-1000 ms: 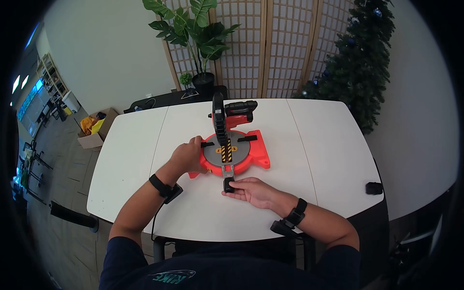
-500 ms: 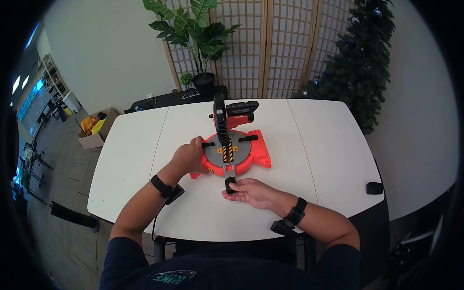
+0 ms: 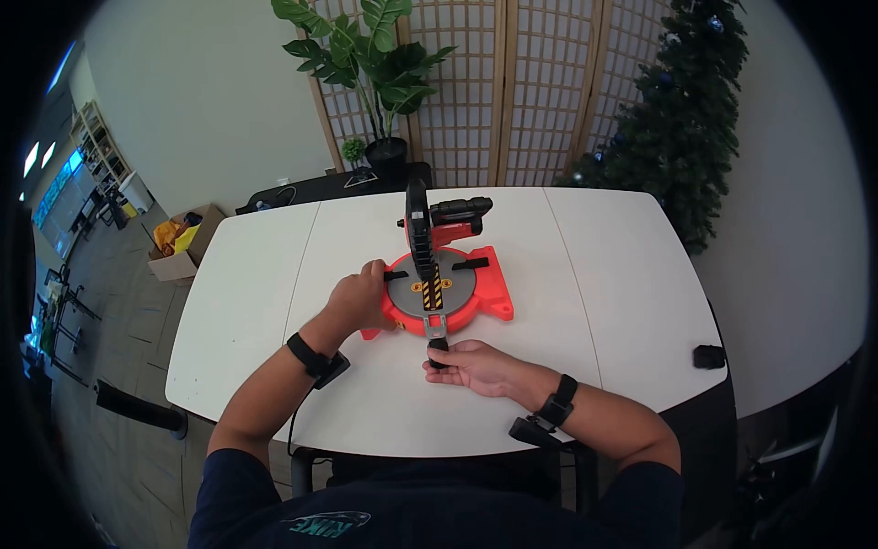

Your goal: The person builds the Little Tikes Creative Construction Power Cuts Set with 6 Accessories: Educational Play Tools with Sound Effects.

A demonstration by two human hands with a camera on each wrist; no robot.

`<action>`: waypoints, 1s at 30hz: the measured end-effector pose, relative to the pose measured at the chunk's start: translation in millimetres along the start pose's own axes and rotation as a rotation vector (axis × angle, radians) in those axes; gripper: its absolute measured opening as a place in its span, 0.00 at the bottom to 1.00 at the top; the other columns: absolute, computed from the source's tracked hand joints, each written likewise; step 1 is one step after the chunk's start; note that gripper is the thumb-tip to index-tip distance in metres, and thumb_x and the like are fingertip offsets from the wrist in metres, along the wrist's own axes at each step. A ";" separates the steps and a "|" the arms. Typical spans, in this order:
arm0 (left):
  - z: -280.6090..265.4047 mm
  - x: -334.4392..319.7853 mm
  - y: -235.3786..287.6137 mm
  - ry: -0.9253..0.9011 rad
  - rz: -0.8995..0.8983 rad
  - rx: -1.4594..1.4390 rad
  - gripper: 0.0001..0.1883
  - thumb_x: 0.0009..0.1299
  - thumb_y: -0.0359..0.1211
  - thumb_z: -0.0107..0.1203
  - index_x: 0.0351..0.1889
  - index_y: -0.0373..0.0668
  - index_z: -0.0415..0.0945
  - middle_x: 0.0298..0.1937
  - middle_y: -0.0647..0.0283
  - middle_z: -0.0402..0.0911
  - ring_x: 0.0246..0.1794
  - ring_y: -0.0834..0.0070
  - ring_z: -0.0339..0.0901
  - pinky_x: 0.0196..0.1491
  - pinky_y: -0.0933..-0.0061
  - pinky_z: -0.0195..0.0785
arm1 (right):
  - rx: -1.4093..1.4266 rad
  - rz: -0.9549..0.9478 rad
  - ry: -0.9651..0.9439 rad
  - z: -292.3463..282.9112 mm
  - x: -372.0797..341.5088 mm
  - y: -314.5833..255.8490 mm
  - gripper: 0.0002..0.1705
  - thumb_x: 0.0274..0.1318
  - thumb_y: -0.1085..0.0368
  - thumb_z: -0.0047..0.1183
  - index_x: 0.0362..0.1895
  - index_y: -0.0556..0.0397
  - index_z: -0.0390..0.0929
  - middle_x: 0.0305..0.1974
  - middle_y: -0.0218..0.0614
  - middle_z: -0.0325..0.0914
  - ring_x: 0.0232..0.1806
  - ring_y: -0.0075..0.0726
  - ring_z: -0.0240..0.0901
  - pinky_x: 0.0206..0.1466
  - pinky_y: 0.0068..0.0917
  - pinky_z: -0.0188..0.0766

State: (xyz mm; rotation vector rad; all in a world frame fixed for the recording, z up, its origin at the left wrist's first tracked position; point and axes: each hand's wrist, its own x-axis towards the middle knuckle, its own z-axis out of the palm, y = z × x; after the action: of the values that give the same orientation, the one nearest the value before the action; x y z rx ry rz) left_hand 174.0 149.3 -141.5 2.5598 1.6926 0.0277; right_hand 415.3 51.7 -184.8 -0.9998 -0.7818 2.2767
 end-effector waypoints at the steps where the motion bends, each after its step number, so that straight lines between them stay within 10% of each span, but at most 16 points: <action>1: -0.3 -0.3 0.2 -0.001 -0.001 0.004 0.54 0.37 0.48 0.80 0.59 0.31 0.63 0.51 0.48 0.77 0.43 0.54 0.84 0.44 0.62 0.81 | -0.001 -0.004 0.013 -0.1 0.8 1.0 0.17 0.71 0.59 0.54 0.51 0.61 0.74 0.48 0.41 0.78 0.52 0.34 0.79 0.63 0.31 0.78; 30: -3.2 0.3 0.7 -0.028 -0.011 0.015 0.56 0.37 0.49 0.81 0.60 0.30 0.63 0.52 0.48 0.77 0.43 0.54 0.84 0.44 0.62 0.81 | -0.039 -0.016 -0.002 -0.3 -5.4 -6.4 0.18 0.69 0.59 0.57 0.51 0.63 0.74 0.47 0.41 0.78 0.51 0.35 0.80 0.59 0.34 0.80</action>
State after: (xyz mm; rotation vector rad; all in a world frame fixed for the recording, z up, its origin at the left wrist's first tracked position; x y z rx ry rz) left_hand 174.7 149.4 -138.3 2.5488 1.7029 -0.0212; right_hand 420.2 52.7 -178.1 -1.0054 -0.8348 2.2568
